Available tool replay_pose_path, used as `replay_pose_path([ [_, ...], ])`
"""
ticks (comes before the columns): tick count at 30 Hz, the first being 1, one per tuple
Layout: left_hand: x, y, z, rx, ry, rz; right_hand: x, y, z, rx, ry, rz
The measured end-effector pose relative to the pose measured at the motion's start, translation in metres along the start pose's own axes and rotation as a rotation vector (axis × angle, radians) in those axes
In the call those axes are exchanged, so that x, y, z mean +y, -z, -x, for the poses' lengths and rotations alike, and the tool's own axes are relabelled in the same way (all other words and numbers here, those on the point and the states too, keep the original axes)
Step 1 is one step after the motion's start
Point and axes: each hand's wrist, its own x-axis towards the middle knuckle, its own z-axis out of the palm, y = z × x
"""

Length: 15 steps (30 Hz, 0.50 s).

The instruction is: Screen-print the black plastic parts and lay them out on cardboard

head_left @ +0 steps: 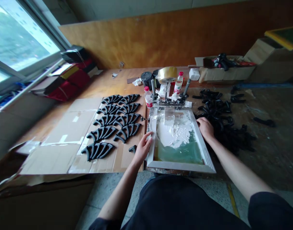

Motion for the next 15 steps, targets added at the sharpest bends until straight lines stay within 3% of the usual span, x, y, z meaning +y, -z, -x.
replay_pose_path([
  [3,-0.027,-0.007,-0.009,0.007,0.037,-0.037,0.009,0.005,-0.007,-0.028,-0.081,0.135],
  [6,-0.04,-0.012,-0.019,-0.002,0.047,-0.147,-0.006,0.012,-0.02,0.012,-0.091,0.2],
  [10,-0.052,-0.015,-0.026,-0.005,0.071,-0.283,-0.059,0.013,-0.046,0.106,0.135,0.069],
  [12,-0.058,-0.017,-0.027,-0.003,0.067,-0.326,-0.088,0.004,-0.054,0.028,0.259,0.037],
  [15,-0.064,-0.019,-0.028,-0.008,0.053,-0.339,-0.118,-0.013,-0.052,-0.172,0.278,0.08],
])
